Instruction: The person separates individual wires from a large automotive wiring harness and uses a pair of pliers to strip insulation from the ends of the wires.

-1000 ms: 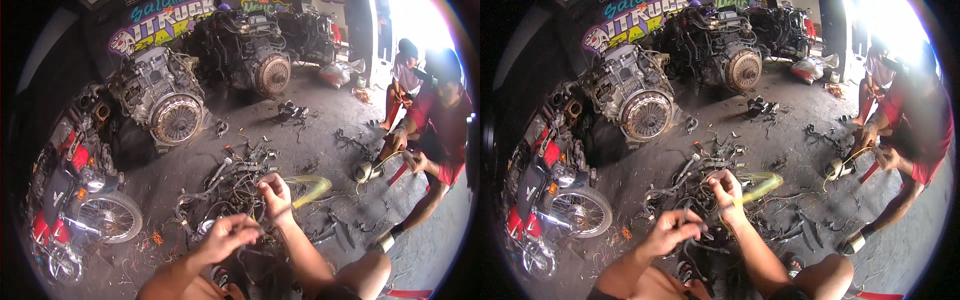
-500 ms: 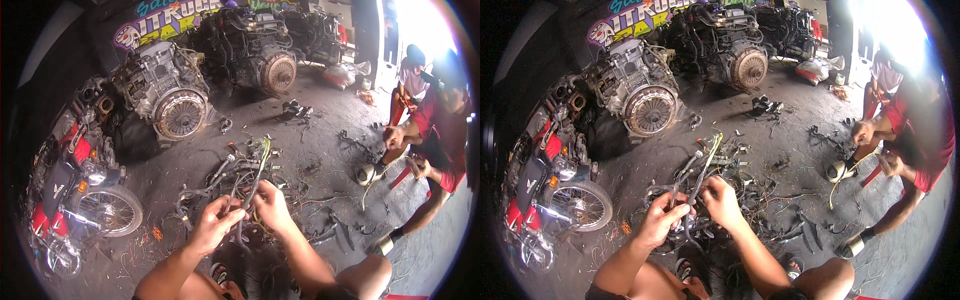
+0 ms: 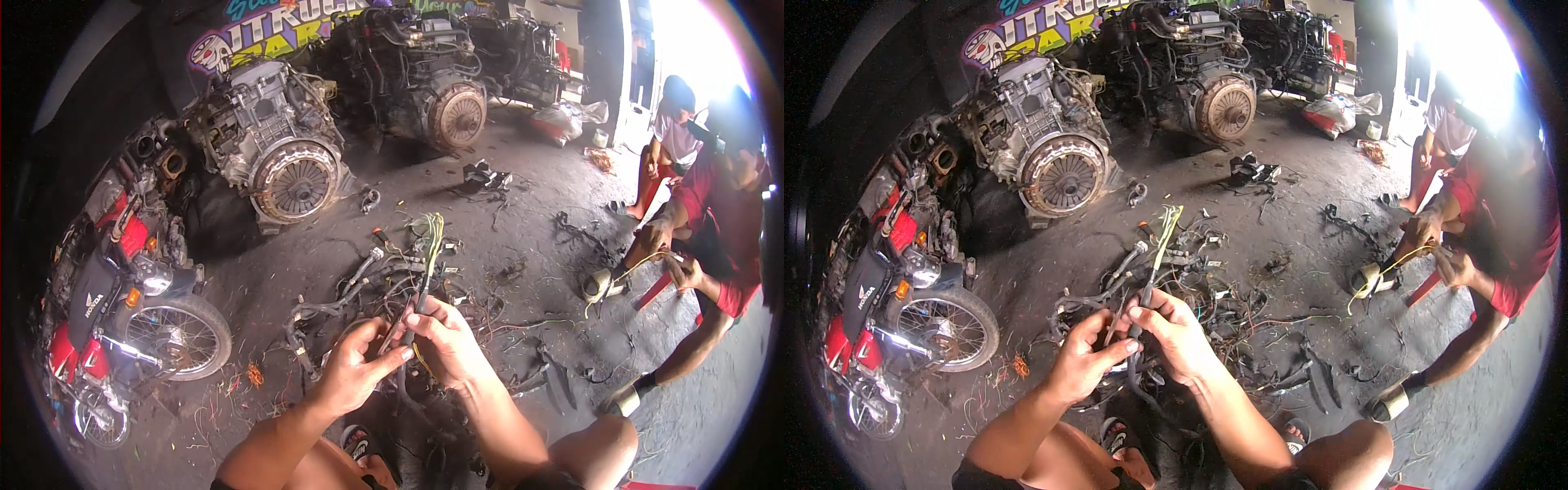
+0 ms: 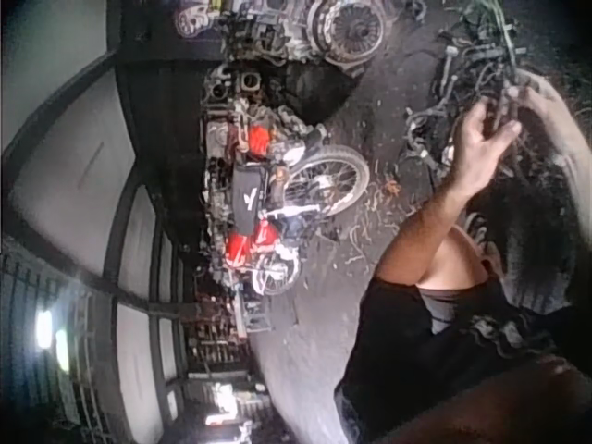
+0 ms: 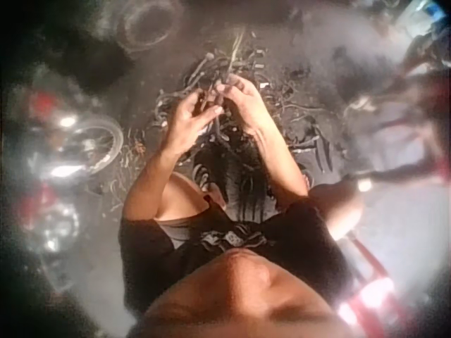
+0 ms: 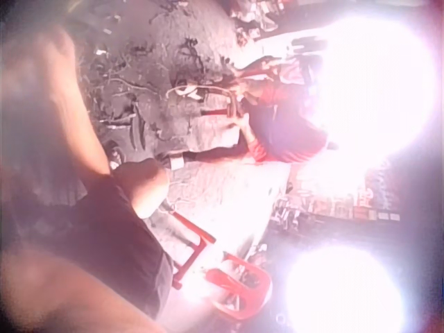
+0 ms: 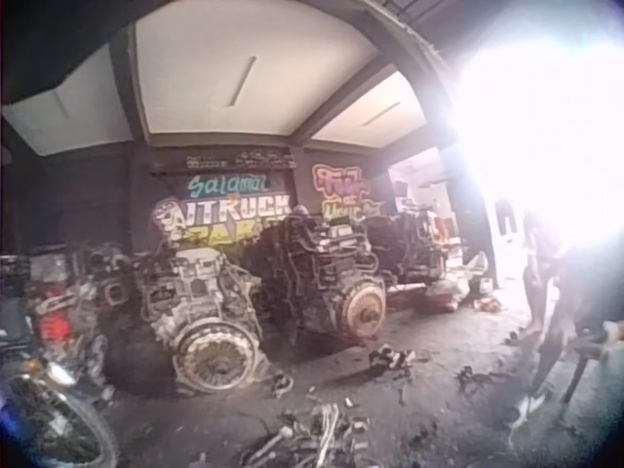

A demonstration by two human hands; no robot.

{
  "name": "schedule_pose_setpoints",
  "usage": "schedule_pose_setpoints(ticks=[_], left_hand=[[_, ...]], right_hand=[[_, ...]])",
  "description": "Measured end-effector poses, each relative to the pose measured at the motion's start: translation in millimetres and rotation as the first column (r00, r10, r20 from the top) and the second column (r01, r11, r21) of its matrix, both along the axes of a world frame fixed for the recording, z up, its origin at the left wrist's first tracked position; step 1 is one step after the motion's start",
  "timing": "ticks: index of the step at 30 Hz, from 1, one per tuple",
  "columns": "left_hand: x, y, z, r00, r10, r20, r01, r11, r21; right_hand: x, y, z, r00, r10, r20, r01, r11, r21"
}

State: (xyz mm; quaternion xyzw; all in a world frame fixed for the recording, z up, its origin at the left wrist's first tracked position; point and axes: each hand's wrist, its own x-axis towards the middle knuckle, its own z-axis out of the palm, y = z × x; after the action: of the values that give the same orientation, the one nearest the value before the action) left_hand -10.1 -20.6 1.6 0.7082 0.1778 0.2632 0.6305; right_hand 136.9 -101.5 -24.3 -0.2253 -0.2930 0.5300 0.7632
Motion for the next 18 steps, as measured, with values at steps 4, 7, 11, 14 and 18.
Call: schedule_pose_setpoints(ticks=[4, 7, 11, 14, 18], left_hand=[[-1, -9, 2, 0.995, -0.039, -0.092, 0.043, 0.998, 0.040], [-1, -13, 5, 0.990, -0.060, -0.129, 0.068, 0.996, 0.061], [-1, -9, 9, 0.998, -0.031, -0.054, 0.027, 0.997, -0.079], [-1, -6, 5, 0.998, 0.007, -0.059, -0.012, 0.996, -0.088], [-2, -5, 5, 0.999, 0.007, -0.050, -0.007, 1.000, 0.000]], right_hand=[[-10, -3, 5, 0.982, -0.054, -0.180, 0.051, 0.998, -0.020], [-7, -1, 8, 0.990, -0.068, -0.124, 0.069, 0.998, 0.002], [7, -7, 12, 0.994, 0.009, -0.113, 0.001, 0.997, 0.082], [13, -7, 5, 0.997, 0.017, -0.072, -0.012, 0.997, 0.073], [13, -3, 0, 0.998, -0.010, 0.062, 0.008, 0.999, 0.032]])
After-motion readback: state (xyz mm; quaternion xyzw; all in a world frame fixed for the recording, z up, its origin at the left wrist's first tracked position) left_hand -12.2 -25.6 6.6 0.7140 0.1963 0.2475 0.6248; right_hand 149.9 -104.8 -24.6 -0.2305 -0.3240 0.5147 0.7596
